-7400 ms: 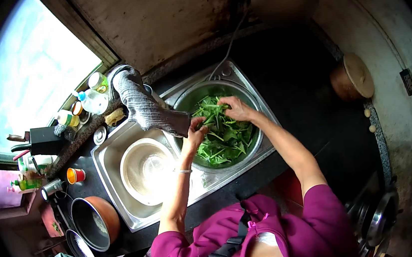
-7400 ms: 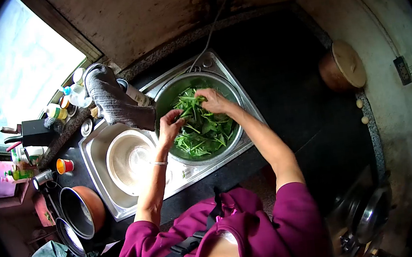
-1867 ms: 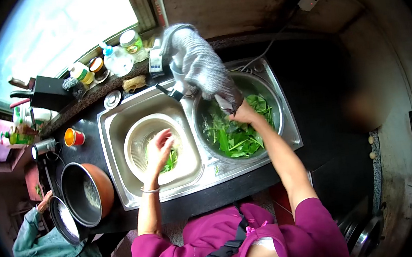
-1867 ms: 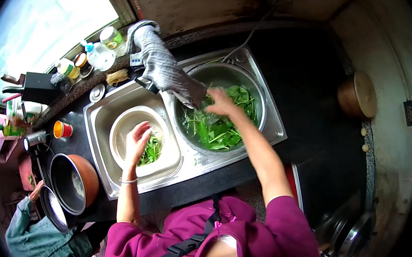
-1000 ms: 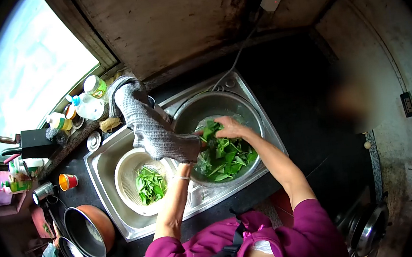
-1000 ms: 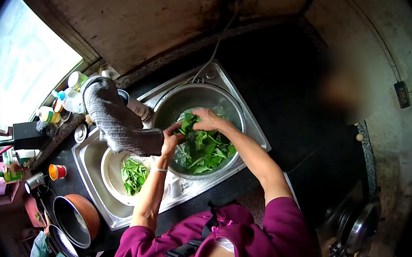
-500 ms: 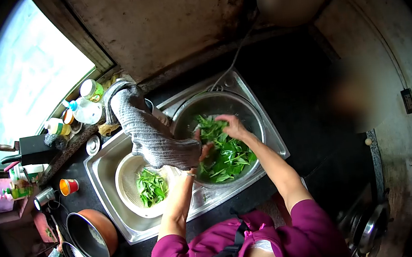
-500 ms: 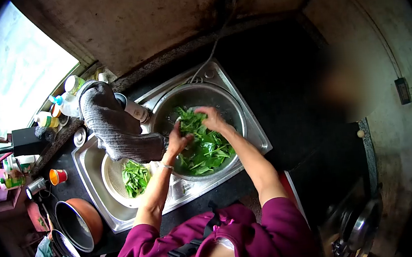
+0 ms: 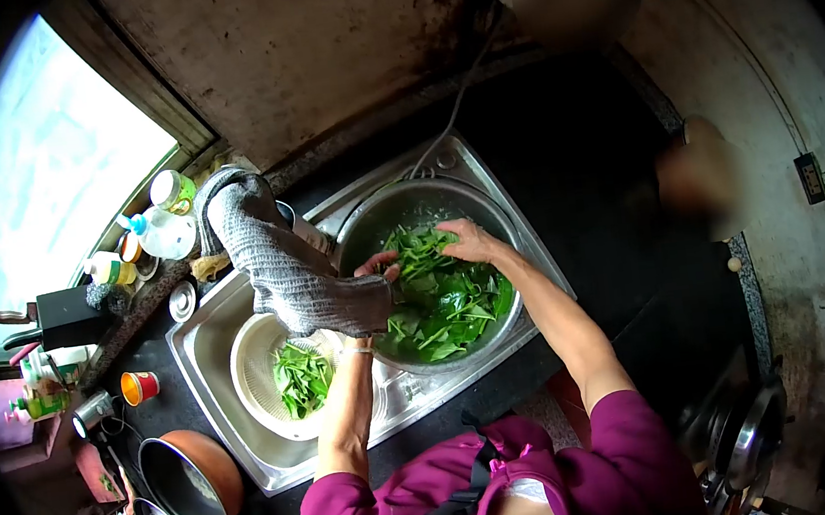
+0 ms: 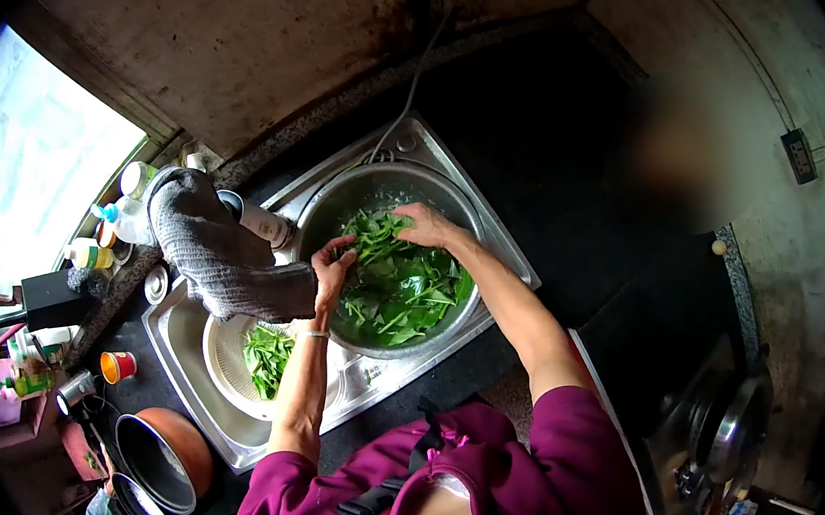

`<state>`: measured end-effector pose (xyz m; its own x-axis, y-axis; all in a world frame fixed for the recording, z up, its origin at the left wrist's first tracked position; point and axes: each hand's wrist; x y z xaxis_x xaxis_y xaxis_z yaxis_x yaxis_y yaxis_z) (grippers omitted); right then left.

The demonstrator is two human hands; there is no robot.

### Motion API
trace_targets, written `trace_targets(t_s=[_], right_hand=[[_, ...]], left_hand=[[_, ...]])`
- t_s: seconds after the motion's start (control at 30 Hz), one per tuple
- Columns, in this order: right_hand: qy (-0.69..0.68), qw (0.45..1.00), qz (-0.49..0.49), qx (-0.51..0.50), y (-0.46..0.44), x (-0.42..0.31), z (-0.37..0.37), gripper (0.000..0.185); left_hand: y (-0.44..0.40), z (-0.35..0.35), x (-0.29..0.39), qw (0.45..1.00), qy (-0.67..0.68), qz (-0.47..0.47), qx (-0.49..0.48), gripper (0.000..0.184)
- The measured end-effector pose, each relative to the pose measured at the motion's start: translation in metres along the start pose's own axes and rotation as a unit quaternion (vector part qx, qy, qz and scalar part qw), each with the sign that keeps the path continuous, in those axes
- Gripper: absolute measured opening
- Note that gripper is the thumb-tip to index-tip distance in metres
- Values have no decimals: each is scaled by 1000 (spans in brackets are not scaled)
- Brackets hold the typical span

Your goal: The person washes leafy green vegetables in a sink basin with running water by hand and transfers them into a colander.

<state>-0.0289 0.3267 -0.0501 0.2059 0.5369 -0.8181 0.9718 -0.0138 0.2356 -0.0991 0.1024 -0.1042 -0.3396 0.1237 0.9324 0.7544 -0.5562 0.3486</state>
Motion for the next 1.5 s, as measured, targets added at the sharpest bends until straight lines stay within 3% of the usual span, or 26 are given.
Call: trace_targets(t_s=[0.03, 0.07, 0.13, 0.17, 0.2, 0.27, 0.33, 0.37, 0.4, 0.5, 0.53, 0.57, 0.6, 0.67, 0.7, 0.73, 0.8, 0.87, 0.93, 1.0, 1.13, 1.2, 1.23, 1.4, 1.47, 1.5], right_hand=[[25, 999, 39, -17, 0, -5, 0, 65], [50, 995, 78, -34, 1, -24, 0, 71], [235, 968, 84, -26, 5, -43, 36, 79], [280, 955, 64, -79, 0, -32, 56, 80], [287, 956, 30, -44, 2, -30, 67, 73], [174, 980, 31, -92, -7, -21, 65, 62], [91, 990, 31, -99, -3, -34, 33, 52], [63, 992, 0, -108, -11, -15, 25, 53], [66, 994, -75, -40, -5, -24, 11, 44], [115, 987, -24, 113, -13, -10, 35, 52], [143, 977, -6, 161, -11, -13, 52, 54], [240, 959, 23, 151, -13, -2, 77, 50], [322, 938, -1, 129, -11, -3, 87, 53], [148, 987, -11, 58, -18, -4, 79, 40], [133, 986, -49, 91, -17, -17, 72, 35], [120, 981, -85, 126, -15, -29, 61, 31], [49, 976, -137, 164, -11, -50, 41, 36], [13, 957, -194, 214, -7, -60, 32, 41], [-151, 970, -116, 152, 3, -86, 14, 48], [-403, 909, -36, 96, 18, -117, 3, 53], [-500, 863, -46, 65, 32, -113, 3, 57], [-588, 805, -59, 44, 37, -108, 7, 57], [-601, 797, -54, 39, 31, -91, 18, 59], [-621, 783, -26, 32, 55, -112, 10, 53], [-427, 901, -55, 60, 59, -112, 4, 47], [-253, 950, -137, 117, 49, -88, 8, 44]], left_hand=[[-3, -7, -3, 996, -90, -9, 5, 45], [-2, -5, -4, 996, -91, -7, 4, 45], [3, 3, -6, 959, -264, 58, 80, 72], [1, 7, -14, 968, -249, 23, 40, 89], [11, 18, 3, 931, -358, 27, 61, 84], [-6, 10, -24, 979, -202, 6, -2, 71], [-3, -1, -7, 990, -129, -19, -59, 56], [14, 3, 23, 995, 12, -88, -39, 48], [10, 3, 30, 996, -24, -82, -23, 48], [5, 12, 31, 990, -132, -43, -7, 53], [-6, 13, 6, 978, -202, -10, 54, 58], [-13, 15, -9, 955, -271, 23, 115, 63], [-12, 17, -7, 955, -272, 24, 115, 63], [-12, 18, -3, 992, -97, -66, 45, 72], [-6, 20, 12, 996, -15, -83, 1, 75], [-7, 22, 14, 997, 12, -79, 22, 71], [13, 35, 63, 992, 112, -13, -54, 67], [22, 41, 85, 992, 100, 41, -69, 68], [30, 47, 101, 989, 114, 68, -71, 74], [29, 47, 105, 989, 104, 81, -72, 83], [39, 54, 111, 978, 167, 88, -92, 79], [44, 60, 112, 985, 160, 52, -38, 71], [45, 63, 109, 978, 199, 56, -14, 57], [58, 55, 106, 944, 330, 12, 14, 54], [46, 44, 82, 942, 331, -7, 54, 48], [35, 27, 56, 940, 335, -40, 49, 43]])
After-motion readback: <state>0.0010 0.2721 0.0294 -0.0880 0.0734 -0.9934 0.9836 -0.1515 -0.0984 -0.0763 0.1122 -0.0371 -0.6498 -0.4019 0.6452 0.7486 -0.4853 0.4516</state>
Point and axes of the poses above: each hand's wrist, its own y-axis away from the middle knuckle, its own z-axis out of the palm, x = y × z, and after that the axes turned 7 degrees about -z, right-handed
